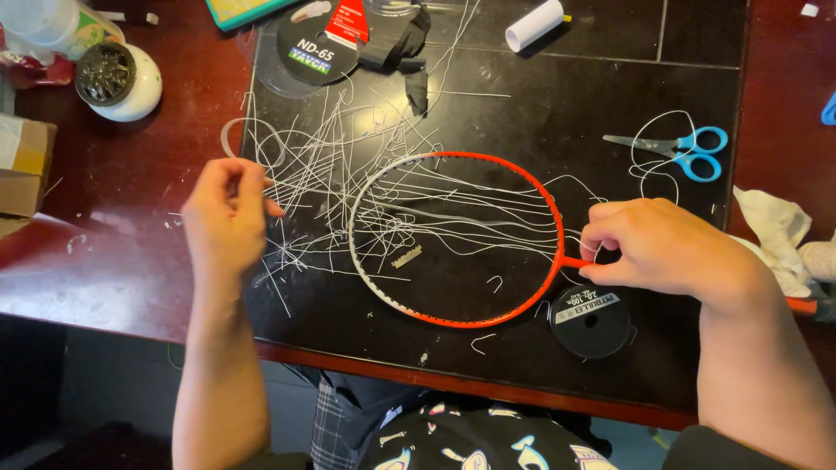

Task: Thread and arrange string through the grommets of a badminton racket frame.

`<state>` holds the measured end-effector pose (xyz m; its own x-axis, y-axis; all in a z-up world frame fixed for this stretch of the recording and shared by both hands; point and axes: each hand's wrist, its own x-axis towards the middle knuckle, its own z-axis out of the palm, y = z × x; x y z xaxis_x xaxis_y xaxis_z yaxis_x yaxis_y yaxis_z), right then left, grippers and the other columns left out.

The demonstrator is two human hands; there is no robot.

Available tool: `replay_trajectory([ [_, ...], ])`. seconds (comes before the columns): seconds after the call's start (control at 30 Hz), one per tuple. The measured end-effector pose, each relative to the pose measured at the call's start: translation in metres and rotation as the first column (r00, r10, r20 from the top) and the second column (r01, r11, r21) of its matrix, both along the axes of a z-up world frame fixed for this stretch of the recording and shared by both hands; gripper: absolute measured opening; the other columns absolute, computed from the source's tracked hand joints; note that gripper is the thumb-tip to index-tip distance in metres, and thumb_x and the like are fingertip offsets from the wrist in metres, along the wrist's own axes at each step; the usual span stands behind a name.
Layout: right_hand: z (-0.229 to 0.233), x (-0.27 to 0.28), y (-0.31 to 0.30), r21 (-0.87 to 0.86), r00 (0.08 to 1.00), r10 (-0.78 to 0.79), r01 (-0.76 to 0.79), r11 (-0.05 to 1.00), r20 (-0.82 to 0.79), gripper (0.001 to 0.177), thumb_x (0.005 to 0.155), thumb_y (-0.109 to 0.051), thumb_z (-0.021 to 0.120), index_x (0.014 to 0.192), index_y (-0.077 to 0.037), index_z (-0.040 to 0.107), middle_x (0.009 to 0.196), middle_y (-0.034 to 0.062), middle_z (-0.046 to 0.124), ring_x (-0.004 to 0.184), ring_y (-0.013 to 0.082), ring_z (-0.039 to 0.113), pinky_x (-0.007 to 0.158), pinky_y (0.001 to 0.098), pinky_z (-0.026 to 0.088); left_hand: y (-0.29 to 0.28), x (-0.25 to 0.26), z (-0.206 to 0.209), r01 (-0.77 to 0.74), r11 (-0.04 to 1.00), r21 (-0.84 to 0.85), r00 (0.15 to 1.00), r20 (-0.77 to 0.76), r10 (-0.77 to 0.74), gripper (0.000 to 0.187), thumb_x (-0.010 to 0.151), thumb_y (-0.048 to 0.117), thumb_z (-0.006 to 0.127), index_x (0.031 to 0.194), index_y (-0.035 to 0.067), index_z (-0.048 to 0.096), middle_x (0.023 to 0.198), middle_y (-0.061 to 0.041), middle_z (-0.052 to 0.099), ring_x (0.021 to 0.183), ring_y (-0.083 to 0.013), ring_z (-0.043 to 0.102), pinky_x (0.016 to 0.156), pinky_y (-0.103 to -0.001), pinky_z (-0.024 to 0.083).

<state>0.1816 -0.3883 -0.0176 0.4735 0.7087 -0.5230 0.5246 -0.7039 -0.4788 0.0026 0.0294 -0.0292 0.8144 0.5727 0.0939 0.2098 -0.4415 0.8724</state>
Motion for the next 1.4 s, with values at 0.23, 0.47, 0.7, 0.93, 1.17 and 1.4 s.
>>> replay_trajectory([
  [0.23, 0.018, -0.004, -0.002, 0.115, 0.998, 0.022, -0.028, 0.993, 0.052, 0.026, 0.068, -0.033, 0.084, 0.084, -0.014, 0.075, 0.076, 0.0028, 0.066, 0.065, 0.0235, 0.067, 0.059, 0.0380, 0.052, 0.020, -0.022, 0.016, -0.062, 0.993, -0.100, 0.996, 0.062, 0.069, 0.015, 0.120, 0.013, 0.055, 0.115, 0.000, 0.050, 0.108, -0.016, 0.070, 0.074, -0.0168, 0.067, 0.055, -0.024, 0.045],
  [0.47, 0.017, -0.009, -0.002, 0.220, 0.993, 0.061, -0.083, 0.972, 0.105, 0.024, 0.068, -0.030, 0.083, 0.081, -0.013, 0.074, 0.076, 0.0041, 0.067, 0.061, 0.0261, 0.066, 0.055, 0.0405, 0.050, -0.030, -0.001, -0.009, 0.155, 0.813, -0.561, 0.986, 0.133, -0.097, 0.013, 0.117, 0.020, 0.038, 0.120, 0.008, 0.036, 0.119, -0.027, 0.067, 0.105, -0.0333, 0.073, 0.088, -0.042, 0.064],
  [0.7, 0.021, -0.008, 0.000, 0.078, 0.999, -0.014, 0.010, 0.997, 0.043, 0.029, 0.076, -0.034, 0.083, 0.089, -0.013, 0.065, 0.072, 0.0051, 0.074, 0.063, 0.0312, 0.069, 0.059, 0.0423, 0.052, -0.032, 0.013, -0.018, 0.260, 0.581, -0.771, 0.962, 0.259, -0.086, 0.013, 0.116, 0.024, 0.036, 0.116, 0.011, 0.039, 0.126, -0.031, 0.061, 0.099, -0.0410, 0.070, 0.085, -0.051, 0.061],
  [0.93, 0.018, -0.004, -0.009, 0.239, 0.998, -0.068, 0.062, 0.969, 0.017, 0.048, 0.078, -0.027, 0.081, 0.111, -0.011, 0.050, 0.074, 0.0063, 0.078, 0.064, 0.0309, 0.073, 0.054, 0.0409, 0.054, 0.021, -0.007, 0.001, 0.105, 0.859, -0.501, 0.960, 0.278, 0.045, 0.011, 0.112, 0.025, 0.044, 0.114, 0.014, 0.044, 0.129, -0.011, 0.057, 0.116, -0.0286, 0.064, 0.094, -0.049, 0.061],
  [1.17, 0.026, -0.003, -0.006, 0.166, 0.999, -0.050, 0.053, 0.985, -0.019, 0.056, 0.077, -0.029, 0.081, 0.122, -0.016, 0.051, 0.082, 0.0043, 0.080, 0.066, 0.0283, 0.075, 0.058, 0.0398, 0.055, 0.073, -0.037, 0.008, 0.113, 0.724, -0.680, 0.880, 0.407, 0.245, 0.023, 0.126, 0.022, 0.046, 0.105, 0.012, 0.047, 0.081, 0.000, 0.041, 0.077, -0.0156, 0.047, 0.078, -0.033, 0.047],
  [1.4, 0.020, -0.004, -0.013, 0.246, 0.998, -0.005, -0.009, 0.969, 0.055, 0.053, 0.076, -0.031, 0.081, 0.124, -0.018, 0.064, 0.089, 0.0044, 0.081, 0.070, 0.0269, 0.076, 0.060, 0.0380, 0.057, 0.085, -0.036, 0.006, 0.135, 0.810, -0.570, 0.892, 0.426, 0.151, 0.019, 0.126, 0.018, 0.046, 0.109, 0.009, 0.048, 0.076, 0.000, 0.038, 0.069, -0.0118, 0.040, 0.078, -0.034, 0.048],
])
